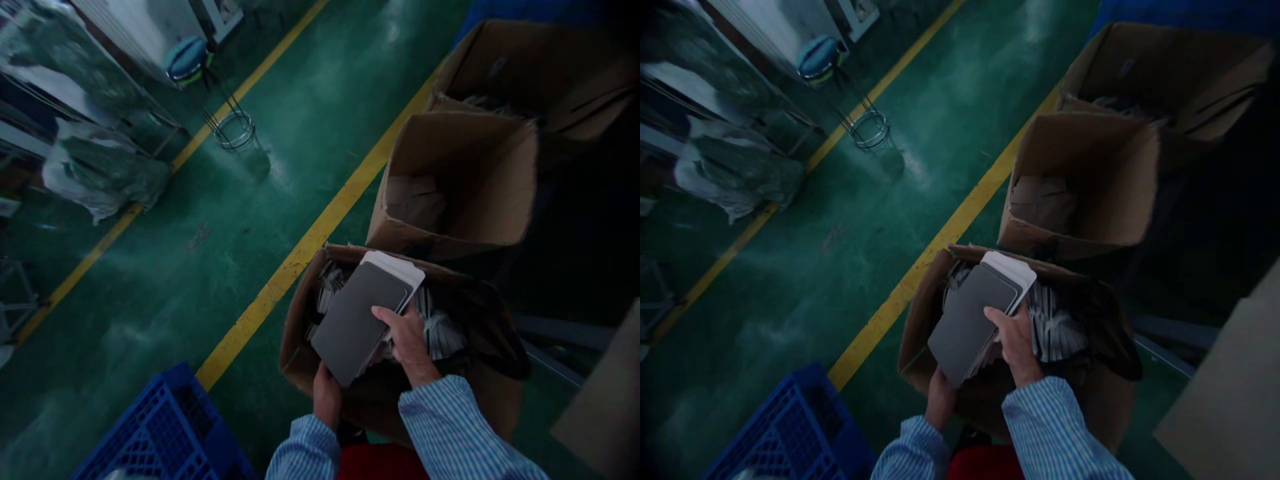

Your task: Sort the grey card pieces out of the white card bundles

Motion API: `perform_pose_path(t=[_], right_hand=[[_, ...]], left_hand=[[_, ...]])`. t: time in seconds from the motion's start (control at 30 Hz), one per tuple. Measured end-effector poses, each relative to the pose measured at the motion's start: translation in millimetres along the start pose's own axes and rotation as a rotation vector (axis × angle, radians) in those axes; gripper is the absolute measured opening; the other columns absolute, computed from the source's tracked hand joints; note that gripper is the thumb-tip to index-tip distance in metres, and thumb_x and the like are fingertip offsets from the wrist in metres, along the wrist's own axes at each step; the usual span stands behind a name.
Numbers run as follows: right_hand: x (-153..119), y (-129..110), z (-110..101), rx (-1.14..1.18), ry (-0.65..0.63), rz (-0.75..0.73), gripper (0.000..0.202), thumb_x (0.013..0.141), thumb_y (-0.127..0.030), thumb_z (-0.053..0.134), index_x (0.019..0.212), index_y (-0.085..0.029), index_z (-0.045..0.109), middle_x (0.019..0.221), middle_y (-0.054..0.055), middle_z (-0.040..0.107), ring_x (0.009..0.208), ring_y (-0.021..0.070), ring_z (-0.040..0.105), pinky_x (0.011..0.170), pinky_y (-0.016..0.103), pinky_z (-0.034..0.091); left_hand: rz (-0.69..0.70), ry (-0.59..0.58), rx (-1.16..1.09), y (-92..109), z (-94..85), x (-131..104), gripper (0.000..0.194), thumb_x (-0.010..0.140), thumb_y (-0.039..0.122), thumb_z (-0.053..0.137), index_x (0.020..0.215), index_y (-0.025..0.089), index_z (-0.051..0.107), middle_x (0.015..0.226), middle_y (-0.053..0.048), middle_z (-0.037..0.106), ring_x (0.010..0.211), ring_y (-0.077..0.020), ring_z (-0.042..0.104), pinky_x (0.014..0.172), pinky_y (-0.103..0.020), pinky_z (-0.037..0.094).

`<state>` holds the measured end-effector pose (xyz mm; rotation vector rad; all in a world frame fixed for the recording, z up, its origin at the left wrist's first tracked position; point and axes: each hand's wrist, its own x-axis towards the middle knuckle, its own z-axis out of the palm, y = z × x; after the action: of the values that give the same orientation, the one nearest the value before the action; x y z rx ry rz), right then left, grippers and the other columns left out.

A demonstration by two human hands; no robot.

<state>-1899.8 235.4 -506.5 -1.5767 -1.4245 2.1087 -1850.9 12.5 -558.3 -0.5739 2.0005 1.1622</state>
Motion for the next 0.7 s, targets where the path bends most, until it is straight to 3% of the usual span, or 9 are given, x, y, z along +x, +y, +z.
perform_pose_path(t=[0.13,0.2,0.27,0.33,0.4,0.47,0.57,0.7], right_hand=[[-78,-67,-19,0.149,-0.143,0.152,0.079,0.054,-0.037,0.089,0.124,-0.021,0.058,0.098,0.005,0.077,0.084,0.0272,0.074,0.071,0.036,0.062],[-121,-100,-37,0.128,-0.23,0.202,0.081,0.057,-0.04,0.089,0.128,-0.02,0.056,0.101,0.008,0.078,0.083,0.0297,0.075,0.069,0.039,0.063],[-162,-129,-62,0.102,-0.287,0.232,0.083,0.059,-0.042,0.089,0.131,-0.02,0.054,0.105,0.011,0.078,0.084,0.0316,0.076,0.072,0.042,0.063],[-201,-157,-90,0.065,-0.307,0.218,0.084,0.061,-0.044,0.088,0.133,-0.02,0.052,0.111,0.013,0.077,0.092,0.0335,0.076,0.079,0.044,0.064],[-238,-182,-120,0.007,-0.296,0.149,0.085,0.062,-0.045,0.087,0.135,-0.019,0.052,0.114,0.014,0.076,0.099,0.0351,0.075,0.084,0.045,0.063],[-270,-206,-150,-0.067,-0.263,0.07,0.081,0.065,-0.047,0.083,0.135,-0.018,0.054,0.114,0.013,0.076,0.101,0.0354,0.074,0.084,0.045,0.062],[-309,-235,-188,-0.173,-0.164,-0.023,0.075,0.068,-0.046,0.075,0.136,-0.02,0.056,0.113,0.011,0.076,0.1,0.0331,0.073,0.087,0.044,0.061],[-329,-257,-233,-0.374,-0.038,-0.152,0.089,0.062,-0.03,0.071,0.147,-0.022,0.048,0.117,0.008,0.076,0.105,0.0296,0.072,0.097,0.041,0.057]], left_hand=[[-0.039,0.129,-0.23,49,-52.6,-56,0.051,0.077,0.055,0.073,0.11,0.016,0.074,0.105,-0.016,0.08,0.103,-0.0355,0.075,0.089,-0.046,0.061],[-0.034,0.121,-0.361,88,-76.4,-96,0.059,0.077,0.064,0.073,0.113,0.017,0.073,0.112,-0.017,0.078,0.109,-0.0363,0.074,0.091,-0.047,0.06],[-0.006,-0.031,-0.419,132,-89.2,-143,0.066,0.082,0.071,0.067,0.123,0.02,0.071,0.131,-0.018,0.073,0.123,-0.0365,0.068,0.101,-0.048,0.057],[0.089,-0.306,-0.376,173,-87.7,-194,0.07,0.087,0.072,0.062,0.136,0.022,0.064,0.147,-0.015,0.064,0.136,-0.0353,0.06,0.113,-0.048,0.05],[0.193,-0.518,-0.334,202,-72.8,-240,0.076,0.085,0.07,0.067,0.146,0.025,0.056,0.154,-0.011,0.059,0.143,-0.0342,0.054,0.119,-0.046,0.045],[0.233,-0.61,-0.272,212,-48.1,-277,0.085,0.08,0.069,0.074,0.15,0.026,0.05,0.154,-0.01,0.059,0.144,-0.0338,0.054,0.119,-0.044,0.046],[0.193,-0.618,-0.203,198,-2.0,-310,0.099,0.074,0.071,0.077,0.154,0.024,0.044,0.146,-0.012,0.066,0.137,-0.0353,0.06,0.116,-0.044,0.05],[0.255,-0.531,-0.074,174,63.3,-330,0.094,0.075,0.071,0.071,0.151,0.021,0.047,0.142,-0.015,0.068,0.139,-0.0367,0.059,0.12,-0.043,0.046]])
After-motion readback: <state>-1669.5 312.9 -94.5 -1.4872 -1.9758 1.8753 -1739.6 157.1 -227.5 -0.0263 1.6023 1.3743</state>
